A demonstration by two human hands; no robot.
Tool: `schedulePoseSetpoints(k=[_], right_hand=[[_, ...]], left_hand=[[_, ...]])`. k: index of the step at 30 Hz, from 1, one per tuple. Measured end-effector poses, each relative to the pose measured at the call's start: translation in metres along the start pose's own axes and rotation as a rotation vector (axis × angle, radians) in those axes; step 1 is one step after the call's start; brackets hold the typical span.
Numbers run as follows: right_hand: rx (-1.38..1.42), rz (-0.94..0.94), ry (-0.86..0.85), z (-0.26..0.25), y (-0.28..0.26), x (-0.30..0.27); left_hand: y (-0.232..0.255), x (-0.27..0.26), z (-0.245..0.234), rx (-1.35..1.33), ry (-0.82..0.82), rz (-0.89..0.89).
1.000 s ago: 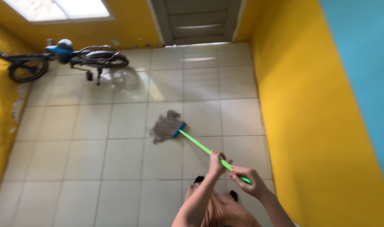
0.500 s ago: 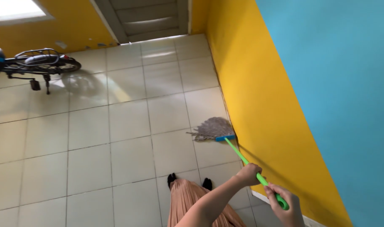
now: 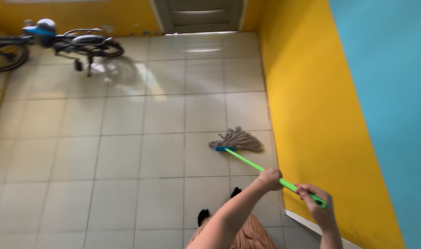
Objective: Mopping a tiled floor in a home environment.
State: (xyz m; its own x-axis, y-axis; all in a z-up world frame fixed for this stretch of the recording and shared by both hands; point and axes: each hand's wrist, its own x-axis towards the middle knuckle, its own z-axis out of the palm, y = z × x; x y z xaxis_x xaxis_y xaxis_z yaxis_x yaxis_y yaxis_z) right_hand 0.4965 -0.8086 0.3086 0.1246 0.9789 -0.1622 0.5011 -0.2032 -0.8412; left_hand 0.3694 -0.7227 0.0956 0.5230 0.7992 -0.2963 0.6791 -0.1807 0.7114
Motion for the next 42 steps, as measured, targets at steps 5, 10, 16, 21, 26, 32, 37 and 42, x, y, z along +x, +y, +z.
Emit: schedulePoseSetpoints(k=[5,10,16,21,26,32,37,42], right_hand=[[0.046,-0.059,-0.243,0.083,-0.032,0.016],[0.218,-0.277,-0.567,0.194,-0.06,0.012],[0.151,-0.399,-0.785,0.3,-0.078,-0.033],[0.189,-0.742,-0.808,0.298,-0.061,-0.073],[0.194,-0.637,-0.815,0.233,-0.043,-0.076],[0.038,-0.364,-0.496,0.101,-0.059,-0.081],[-0.159,-0.36,-0.203,0.028,-0.058,-0.133],[-0.252,-0.179,0.014,0.027,-0.042,-0.173]], left_hand=[[-0.087,-0.068,-0.044,-0.052,0.139,-0.244],[-0.179,-0.163,-0.078,-0.079,0.503,-0.352],[-0.287,-0.263,-0.061,-0.048,0.784,-0.262],[-0.288,-0.294,-0.021,-0.061,0.866,-0.304],[-0.212,-0.258,-0.014,-0.1,0.819,-0.283],[-0.08,-0.184,-0.008,-0.227,0.686,-0.088],[0.005,-0.145,0.057,-0.344,0.325,0.104],[0.028,-0.112,0.125,-0.41,0.089,0.32]])
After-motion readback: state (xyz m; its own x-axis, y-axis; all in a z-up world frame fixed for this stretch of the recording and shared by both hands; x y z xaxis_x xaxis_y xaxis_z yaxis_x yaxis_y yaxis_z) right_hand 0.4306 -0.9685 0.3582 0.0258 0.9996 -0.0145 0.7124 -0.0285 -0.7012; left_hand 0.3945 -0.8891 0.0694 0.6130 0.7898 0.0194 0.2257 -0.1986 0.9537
